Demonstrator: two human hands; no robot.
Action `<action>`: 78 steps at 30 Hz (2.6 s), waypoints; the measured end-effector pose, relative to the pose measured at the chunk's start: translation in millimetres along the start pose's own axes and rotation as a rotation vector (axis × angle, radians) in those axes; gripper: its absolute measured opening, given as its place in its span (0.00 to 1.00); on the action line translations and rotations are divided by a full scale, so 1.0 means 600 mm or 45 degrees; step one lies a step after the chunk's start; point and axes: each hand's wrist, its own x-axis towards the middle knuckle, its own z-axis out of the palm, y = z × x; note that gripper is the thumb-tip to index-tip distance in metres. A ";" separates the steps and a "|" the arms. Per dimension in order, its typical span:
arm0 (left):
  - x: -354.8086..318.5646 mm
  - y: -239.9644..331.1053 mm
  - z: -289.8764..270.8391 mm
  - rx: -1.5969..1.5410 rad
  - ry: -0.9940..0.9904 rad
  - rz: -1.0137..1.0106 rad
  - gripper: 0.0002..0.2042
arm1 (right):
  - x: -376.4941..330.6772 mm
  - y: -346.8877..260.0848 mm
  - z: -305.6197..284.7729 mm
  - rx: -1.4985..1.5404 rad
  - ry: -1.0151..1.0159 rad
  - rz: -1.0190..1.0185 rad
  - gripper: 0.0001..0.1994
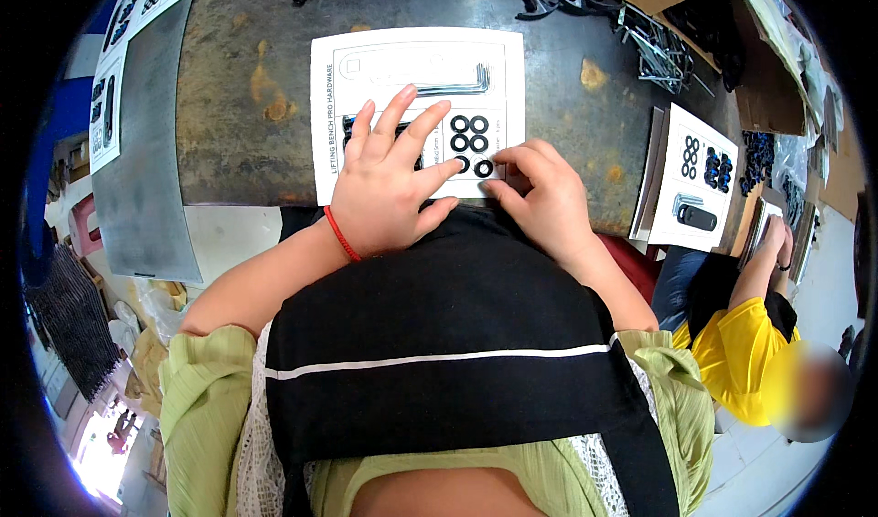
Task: The person assembles lock components on white cardboard backing sheets at a workbench. They place black rubber gaskets, blue cylinders, and metal tools into designated slots, then position a black door handle and an Allen key. The person repeats this process for multiple units, stacking completed sheets on the table.
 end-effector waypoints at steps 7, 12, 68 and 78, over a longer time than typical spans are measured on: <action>0.000 -0.004 -0.006 0.001 -0.027 -0.021 0.18 | 0.012 0.002 0.023 -0.083 0.099 -0.090 0.10; 0.003 -0.001 -0.044 -0.102 0.079 -0.025 0.20 | 0.012 -0.024 -0.017 0.026 0.070 -0.031 0.11; 0.140 0.020 -0.098 -1.871 0.114 -0.312 0.22 | 0.063 -0.093 -0.082 1.941 0.062 0.341 0.08; 0.053 -0.016 -0.106 -2.025 0.450 -0.686 0.18 | 0.063 -0.109 -0.045 1.359 0.428 0.074 0.10</action>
